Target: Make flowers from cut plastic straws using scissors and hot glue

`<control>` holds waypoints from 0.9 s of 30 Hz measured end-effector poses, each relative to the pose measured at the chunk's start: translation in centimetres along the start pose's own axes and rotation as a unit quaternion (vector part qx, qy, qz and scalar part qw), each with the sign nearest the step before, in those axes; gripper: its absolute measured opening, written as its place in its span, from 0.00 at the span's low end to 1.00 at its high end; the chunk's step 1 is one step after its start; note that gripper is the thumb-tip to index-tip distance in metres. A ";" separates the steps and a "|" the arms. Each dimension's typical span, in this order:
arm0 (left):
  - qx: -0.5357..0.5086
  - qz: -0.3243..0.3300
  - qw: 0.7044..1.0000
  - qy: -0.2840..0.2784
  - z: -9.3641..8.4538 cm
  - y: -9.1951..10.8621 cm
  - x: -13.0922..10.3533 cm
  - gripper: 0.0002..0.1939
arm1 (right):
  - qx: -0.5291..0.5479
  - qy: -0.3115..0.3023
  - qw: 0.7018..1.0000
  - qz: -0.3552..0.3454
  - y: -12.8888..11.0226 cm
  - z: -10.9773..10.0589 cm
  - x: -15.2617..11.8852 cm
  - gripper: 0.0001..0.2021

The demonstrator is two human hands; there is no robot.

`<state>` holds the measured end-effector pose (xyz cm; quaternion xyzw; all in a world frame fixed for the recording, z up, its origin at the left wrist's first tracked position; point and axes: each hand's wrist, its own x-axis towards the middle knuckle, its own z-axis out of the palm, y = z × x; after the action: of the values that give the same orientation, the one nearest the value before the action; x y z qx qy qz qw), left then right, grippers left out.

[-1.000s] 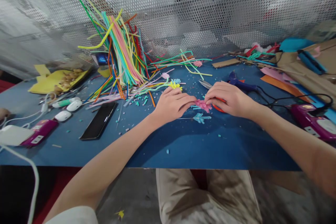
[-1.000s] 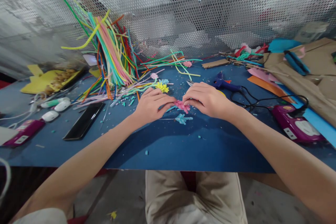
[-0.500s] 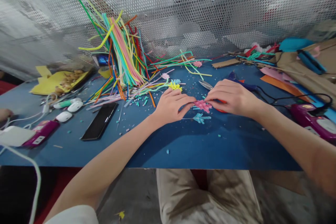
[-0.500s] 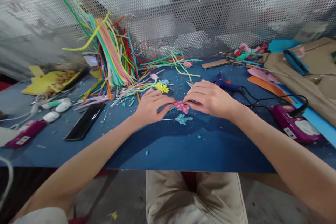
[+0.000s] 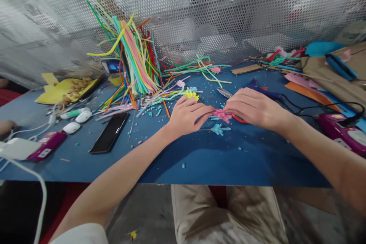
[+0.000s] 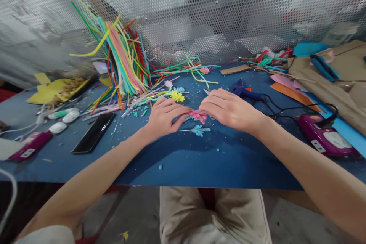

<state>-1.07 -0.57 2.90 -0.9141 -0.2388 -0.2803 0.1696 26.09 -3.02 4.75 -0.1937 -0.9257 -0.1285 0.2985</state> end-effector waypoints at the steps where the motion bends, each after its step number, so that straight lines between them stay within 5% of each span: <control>1: 0.002 0.000 1.000 0.005 0.0 0.0 0.0 0.11 | 0.006 -0.004 1.000 0.001 -0.1 0.0 0.0 0.09; 27: 0.009 0.017 0.997 0.080 -0.1 0.5 -0.6 0.11 | -0.034 0.063 0.997 0.002 -0.9 0.0 -0.1 0.08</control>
<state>-1.27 -1.26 2.58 -0.8911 -0.2112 -0.3477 0.2011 25.77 -3.88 4.61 -0.1967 -0.8997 -0.1714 0.3500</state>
